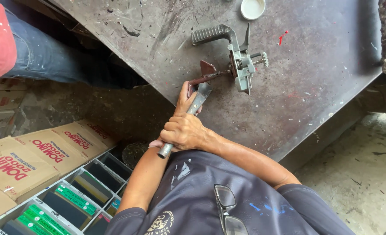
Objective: Cleaning dried paint and residue from a metal mechanical component using a scraper and hammer on a workbench.
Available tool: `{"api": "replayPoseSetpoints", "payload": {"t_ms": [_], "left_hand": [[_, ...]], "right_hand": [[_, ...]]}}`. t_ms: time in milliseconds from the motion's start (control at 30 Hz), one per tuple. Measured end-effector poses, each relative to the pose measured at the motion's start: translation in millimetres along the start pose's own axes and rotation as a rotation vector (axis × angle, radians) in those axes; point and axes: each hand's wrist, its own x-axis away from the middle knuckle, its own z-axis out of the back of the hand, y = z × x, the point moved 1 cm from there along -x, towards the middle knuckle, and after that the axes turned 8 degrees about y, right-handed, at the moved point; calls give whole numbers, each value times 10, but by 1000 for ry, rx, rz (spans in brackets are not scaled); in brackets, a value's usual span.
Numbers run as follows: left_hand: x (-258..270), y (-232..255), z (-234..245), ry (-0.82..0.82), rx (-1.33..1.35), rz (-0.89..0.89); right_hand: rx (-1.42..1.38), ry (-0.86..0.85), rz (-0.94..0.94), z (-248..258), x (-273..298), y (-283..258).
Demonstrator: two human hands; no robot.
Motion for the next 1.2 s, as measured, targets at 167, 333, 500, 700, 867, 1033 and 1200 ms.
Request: {"api": "replayPoseSetpoints", "payload": {"t_ms": [167,333,500,700,867,1033,1200], "left_hand": [[24,49,40,-53,48,81],[44,127,76,-88,55,108],[-10,15,84,-112,51,95],[68,153,86,-143,51,120],[57,185,97,-159,48,120],[45,95,112,-174,92,132],[13,-9,123,-183,99,137]], "right_hand": [[24,19,-2,-73,-13,7],[69,18,3,-116,-23,-10],[76,25,8,-161,53,17],[102,15,-8,-156,57,2],[118,18,-23,-168,46,23],[121,11,-36,-195,70,17],[140,28,-36,-179,12,4]]}}
